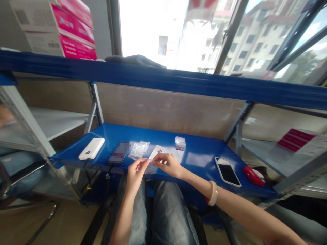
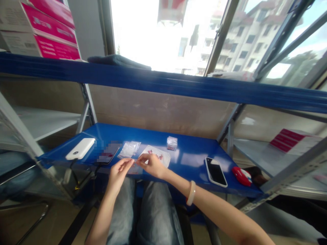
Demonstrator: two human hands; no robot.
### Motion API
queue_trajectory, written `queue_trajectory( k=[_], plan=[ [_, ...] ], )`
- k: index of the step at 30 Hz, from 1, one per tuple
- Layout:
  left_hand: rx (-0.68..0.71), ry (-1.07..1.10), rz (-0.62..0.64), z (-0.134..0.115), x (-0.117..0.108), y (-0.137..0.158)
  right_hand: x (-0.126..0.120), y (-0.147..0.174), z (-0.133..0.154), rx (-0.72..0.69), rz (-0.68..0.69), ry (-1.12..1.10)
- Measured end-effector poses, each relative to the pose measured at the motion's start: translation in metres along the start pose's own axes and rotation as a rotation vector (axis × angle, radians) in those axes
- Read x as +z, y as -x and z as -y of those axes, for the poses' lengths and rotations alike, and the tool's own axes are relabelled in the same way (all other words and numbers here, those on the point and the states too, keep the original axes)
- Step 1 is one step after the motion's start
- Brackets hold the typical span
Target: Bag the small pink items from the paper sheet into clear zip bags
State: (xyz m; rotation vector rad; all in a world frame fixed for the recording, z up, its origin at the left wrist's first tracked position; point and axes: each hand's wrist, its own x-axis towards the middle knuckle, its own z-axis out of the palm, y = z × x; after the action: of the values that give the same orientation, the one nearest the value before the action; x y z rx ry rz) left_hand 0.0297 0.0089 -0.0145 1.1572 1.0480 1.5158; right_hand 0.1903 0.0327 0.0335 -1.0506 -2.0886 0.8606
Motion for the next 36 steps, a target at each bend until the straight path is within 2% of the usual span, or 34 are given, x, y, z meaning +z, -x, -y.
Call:
queue_trajectory(
  k=[3,7,13,20,24,26,31,36],
  plan=[
    [-0.008,-0.026,0.039,0.003,0.004,0.0,0.0,0.004,0.0,-0.007,0.009,0.004],
    [0.026,-0.07,0.012,0.006,0.011,0.001,0.0,0.009,-0.004,-0.025,0.017,-0.058],
    [-0.006,0.002,0.042,0.013,0.026,-0.003,-0.009,0.016,-0.021,0.016,0.005,-0.207],
    [-0.059,0.099,0.056,0.016,0.065,-0.043,-0.042,0.019,-0.043,0.178,-0.102,-0.367],
    [-0.052,0.083,0.187,0.014,0.103,-0.081,-0.071,0.015,-0.065,0.2,-0.262,-0.29],
    [-0.073,0.021,0.21,0.019,0.124,-0.1,-0.086,0.009,-0.083,0.225,-0.372,-0.234],
    [-0.125,-0.132,0.202,0.051,0.17,-0.138,-0.116,-0.012,-0.135,0.393,-0.573,0.014],
    [-0.136,-0.282,0.2,0.084,0.195,-0.153,-0.12,-0.023,-0.167,0.492,-0.649,0.231]
  ],
)
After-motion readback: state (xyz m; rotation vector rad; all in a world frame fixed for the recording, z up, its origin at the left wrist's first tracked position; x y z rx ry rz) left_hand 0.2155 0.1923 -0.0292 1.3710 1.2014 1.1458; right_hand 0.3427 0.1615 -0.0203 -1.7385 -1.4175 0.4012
